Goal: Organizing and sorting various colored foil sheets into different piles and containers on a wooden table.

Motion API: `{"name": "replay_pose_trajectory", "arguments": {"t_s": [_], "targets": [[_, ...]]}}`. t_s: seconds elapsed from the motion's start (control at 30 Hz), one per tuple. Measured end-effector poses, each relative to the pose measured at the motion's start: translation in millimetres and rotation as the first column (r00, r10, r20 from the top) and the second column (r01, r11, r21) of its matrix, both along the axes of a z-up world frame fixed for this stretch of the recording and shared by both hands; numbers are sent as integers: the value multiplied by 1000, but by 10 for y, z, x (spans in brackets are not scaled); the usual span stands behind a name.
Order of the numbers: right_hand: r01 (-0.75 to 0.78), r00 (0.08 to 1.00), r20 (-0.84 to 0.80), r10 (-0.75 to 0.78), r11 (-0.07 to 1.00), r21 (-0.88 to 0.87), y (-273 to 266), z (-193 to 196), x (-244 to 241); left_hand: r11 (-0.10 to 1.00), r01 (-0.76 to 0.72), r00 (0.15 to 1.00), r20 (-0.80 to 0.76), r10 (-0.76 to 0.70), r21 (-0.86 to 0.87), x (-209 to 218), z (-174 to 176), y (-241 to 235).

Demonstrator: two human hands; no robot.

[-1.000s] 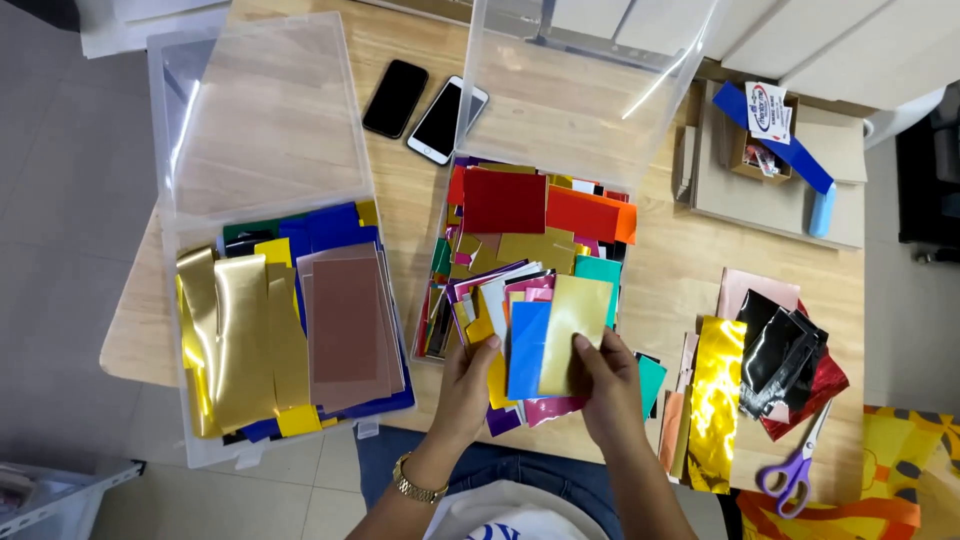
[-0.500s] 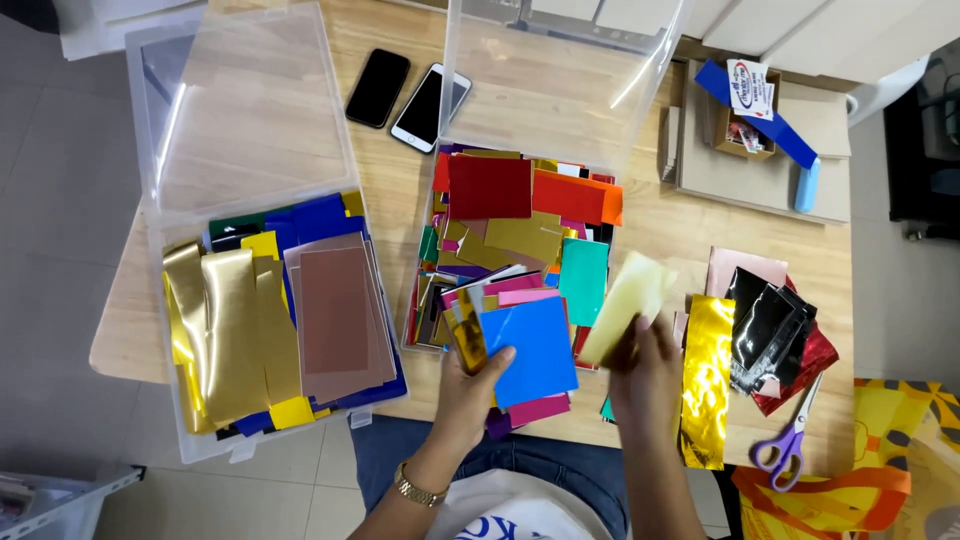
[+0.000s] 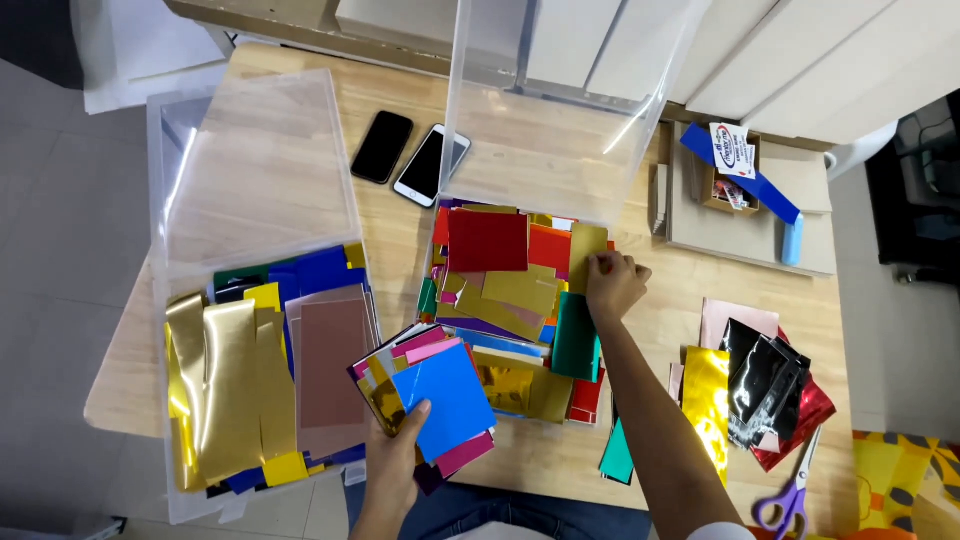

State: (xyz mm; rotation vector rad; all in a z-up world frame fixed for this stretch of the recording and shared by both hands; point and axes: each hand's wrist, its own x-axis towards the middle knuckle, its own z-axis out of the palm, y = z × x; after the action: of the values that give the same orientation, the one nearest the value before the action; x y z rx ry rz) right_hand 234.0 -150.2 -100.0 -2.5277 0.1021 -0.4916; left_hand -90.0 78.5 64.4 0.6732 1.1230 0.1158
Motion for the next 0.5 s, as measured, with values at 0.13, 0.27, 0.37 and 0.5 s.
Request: {"name": "replay_pose_trajectory", "arguments": {"t_s": [0.13, 0.27, 0.37, 0.5], "targets": [[-26, 998, 56, 24, 999, 30, -76, -45, -35, 1000, 18, 998, 64, -18, -6, 105, -113, -36], [-229, 972, 12, 236, 927, 296, 75, 825, -577, 981, 166, 980, 96, -176, 103, 299, -84, -84], [-258, 795, -187, 577, 601, 757, 158, 1366, -1264, 929, 243, 926, 217, -308, 280, 431, -27, -182], [-151, 710, -170, 683, 384, 911, 232, 1639, -1886, 907, 327, 902, 199, -383, 265, 556, 83, -316]]}}
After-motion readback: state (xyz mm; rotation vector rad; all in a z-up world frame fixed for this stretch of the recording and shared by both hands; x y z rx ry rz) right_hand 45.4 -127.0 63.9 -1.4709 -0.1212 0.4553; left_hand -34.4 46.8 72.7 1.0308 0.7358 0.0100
